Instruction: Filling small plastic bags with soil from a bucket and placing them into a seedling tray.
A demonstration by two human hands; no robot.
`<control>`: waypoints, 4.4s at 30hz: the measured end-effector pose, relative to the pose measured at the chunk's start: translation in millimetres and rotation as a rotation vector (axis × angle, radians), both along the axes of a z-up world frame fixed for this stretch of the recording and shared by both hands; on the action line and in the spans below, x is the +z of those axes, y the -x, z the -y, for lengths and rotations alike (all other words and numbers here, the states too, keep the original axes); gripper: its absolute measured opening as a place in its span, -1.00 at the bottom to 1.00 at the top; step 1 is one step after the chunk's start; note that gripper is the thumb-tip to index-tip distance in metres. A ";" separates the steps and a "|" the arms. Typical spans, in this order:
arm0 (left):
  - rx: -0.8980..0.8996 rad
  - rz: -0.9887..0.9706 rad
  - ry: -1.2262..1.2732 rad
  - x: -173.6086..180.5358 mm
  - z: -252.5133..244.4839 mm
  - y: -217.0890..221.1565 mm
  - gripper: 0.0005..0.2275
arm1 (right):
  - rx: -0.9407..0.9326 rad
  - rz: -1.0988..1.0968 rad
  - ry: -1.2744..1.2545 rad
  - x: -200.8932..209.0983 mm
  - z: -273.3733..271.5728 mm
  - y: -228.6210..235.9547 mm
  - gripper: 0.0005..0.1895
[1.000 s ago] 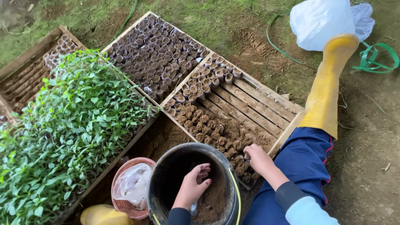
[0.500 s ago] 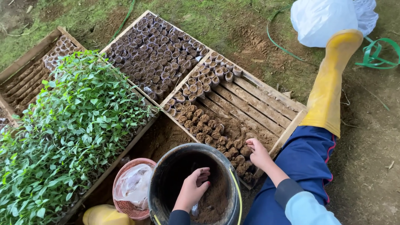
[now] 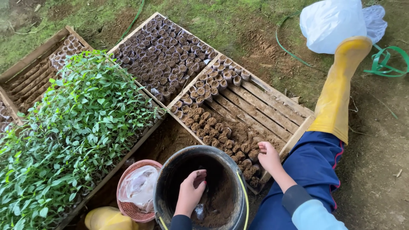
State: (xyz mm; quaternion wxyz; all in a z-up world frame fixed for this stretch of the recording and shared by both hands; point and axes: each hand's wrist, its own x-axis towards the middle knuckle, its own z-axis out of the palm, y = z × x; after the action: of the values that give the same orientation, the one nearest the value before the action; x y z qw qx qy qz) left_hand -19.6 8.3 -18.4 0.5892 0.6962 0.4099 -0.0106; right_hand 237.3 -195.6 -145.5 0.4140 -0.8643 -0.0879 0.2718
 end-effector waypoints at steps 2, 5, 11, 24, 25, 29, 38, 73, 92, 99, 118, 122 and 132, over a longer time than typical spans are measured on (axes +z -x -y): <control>0.047 -0.072 -0.110 2.6 -2.6 -0.2 -0.65 | 0.074 0.133 0.013 53.1 -17.0 10.5 -0.53; 0.278 -0.039 0.010 -6.6 -8.2 1.1 -0.72 | 0.161 0.381 -0.198 102.4 -31.2 35.7 -0.76; 0.351 -0.091 -0.130 -7.0 -7.3 3.6 -0.76 | 0.417 0.325 -0.342 166.2 -60.6 112.8 -0.85; 0.243 -0.315 -0.230 -49.9 -4.4 32.7 -0.72 | 1.059 0.327 0.133 80.3 -67.4 159.7 -0.63; 0.222 -0.320 -0.241 -55.4 -4.2 34.1 -0.70 | 1.069 0.337 0.088 73.6 -71.5 162.2 -0.64; 0.157 -0.439 -0.139 -51.8 -2.6 36.1 -0.71 | 1.185 0.457 0.051 42.1 -74.1 175.4 -0.71; 0.134 -0.408 -0.136 -54.0 2.9 43.2 -0.76 | 0.934 0.320 0.131 65.1 -83.7 173.4 -0.64; 0.335 0.330 -0.107 -14.4 4.7 25.6 -0.81 | 0.529 0.535 -0.415 107.4 -88.9 174.9 -0.52; 0.430 0.201 -0.200 2.0 0.0 24.4 -0.93 | 0.382 0.370 -0.434 106.5 -90.8 168.2 -0.57; 0.433 0.225 -0.193 8.3 -0.3 19.4 -0.87 | 0.709 0.302 0.203 21.5 -94.6 153.8 -0.35; 0.292 0.183 -0.443 22.9 -1.8 14.1 -0.84 | 0.587 -0.654 0.170 131.7 -99.0 169.1 -0.70; 0.175 0.095 -0.623 22.8 -0.5 9.5 -0.86 | 0.208 -0.718 -0.119 152.0 -98.1 149.8 -0.89; -0.128 -0.154 -0.549 56.4 2.1 0.7 -0.83 | -0.148 -0.768 -0.789 205.2 -128.7 145.7 -0.81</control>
State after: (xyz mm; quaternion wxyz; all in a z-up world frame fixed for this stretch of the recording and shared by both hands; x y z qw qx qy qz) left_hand -20.3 6.2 38.1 0.3441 0.8512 0.3961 0.0109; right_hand 91.6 -66.8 59.7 0.7265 -0.4865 0.0351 0.4840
